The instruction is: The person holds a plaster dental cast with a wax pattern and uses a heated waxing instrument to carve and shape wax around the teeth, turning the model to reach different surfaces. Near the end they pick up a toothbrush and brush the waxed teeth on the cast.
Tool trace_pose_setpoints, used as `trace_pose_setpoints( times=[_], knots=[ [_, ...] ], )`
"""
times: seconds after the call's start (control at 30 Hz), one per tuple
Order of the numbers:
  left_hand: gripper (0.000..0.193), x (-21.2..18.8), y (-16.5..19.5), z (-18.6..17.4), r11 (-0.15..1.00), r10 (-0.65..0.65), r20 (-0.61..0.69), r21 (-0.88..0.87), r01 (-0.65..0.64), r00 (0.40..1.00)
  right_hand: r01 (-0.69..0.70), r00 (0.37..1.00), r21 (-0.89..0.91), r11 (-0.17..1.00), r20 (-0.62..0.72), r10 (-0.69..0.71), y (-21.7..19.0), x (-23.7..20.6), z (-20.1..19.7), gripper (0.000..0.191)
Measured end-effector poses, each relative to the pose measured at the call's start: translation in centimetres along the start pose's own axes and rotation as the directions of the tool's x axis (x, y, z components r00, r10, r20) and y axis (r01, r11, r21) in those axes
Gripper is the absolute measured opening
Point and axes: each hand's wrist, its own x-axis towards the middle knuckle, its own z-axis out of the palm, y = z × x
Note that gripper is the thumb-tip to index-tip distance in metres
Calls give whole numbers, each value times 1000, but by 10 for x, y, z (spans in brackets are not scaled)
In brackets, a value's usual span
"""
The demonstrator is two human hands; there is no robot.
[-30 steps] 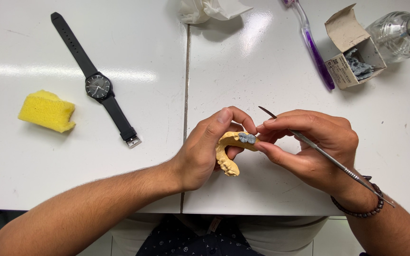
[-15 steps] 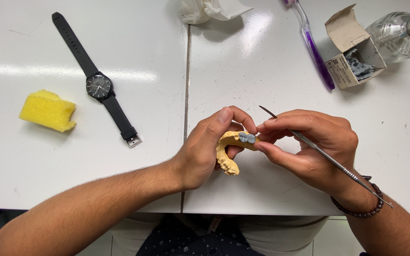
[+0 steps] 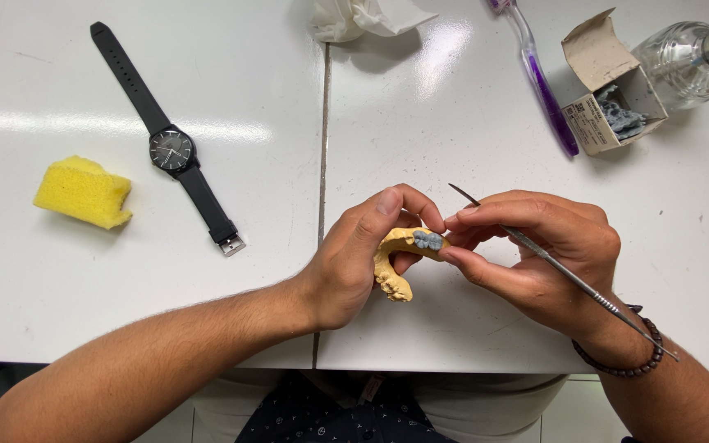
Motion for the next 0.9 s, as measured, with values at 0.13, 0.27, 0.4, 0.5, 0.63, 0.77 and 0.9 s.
trace_pose_setpoints(
  times=[0.13, 0.27, 0.4, 0.5, 0.63, 0.77, 0.9],
  knots=[
    [67, -1, -1, 1, 1000, 19, 4, -15, -19, 1000, 5, 1000, 16, 1000, 13, -5, 0, 0, -1, 37],
    [65, -1, -1, 1, 998, 56, 9, 19, -56, 998, 25, 1000, 9, 1000, 17, -25, 2, 1, -1, 37],
    [65, -2, 1, 1, 994, 98, 9, 53, -98, 995, 20, 1000, 23, 1000, 11, -20, 3, -1, 0, 37],
    [65, -3, 1, 1, 995, 95, 11, 19, -95, 995, 2, 999, 7, 1000, -33, -2, 3, -6, 0, 29],
    [65, -3, 2, 1, 998, 63, 7, 0, -63, 998, -79, 989, 120, 990, -115, 93, 4, -7, -1, 20],
    [64, -2, 4, 0, 998, 59, 8, 16, -59, 998, -38, 990, 190, 981, -124, 63, 5, -5, -3, 38],
    [41, -3, 9, 2, 988, 145, 21, 48, -146, 989, 29, 994, 337, 941, -107, 8, 3, -4, -2, 45]
  ],
)
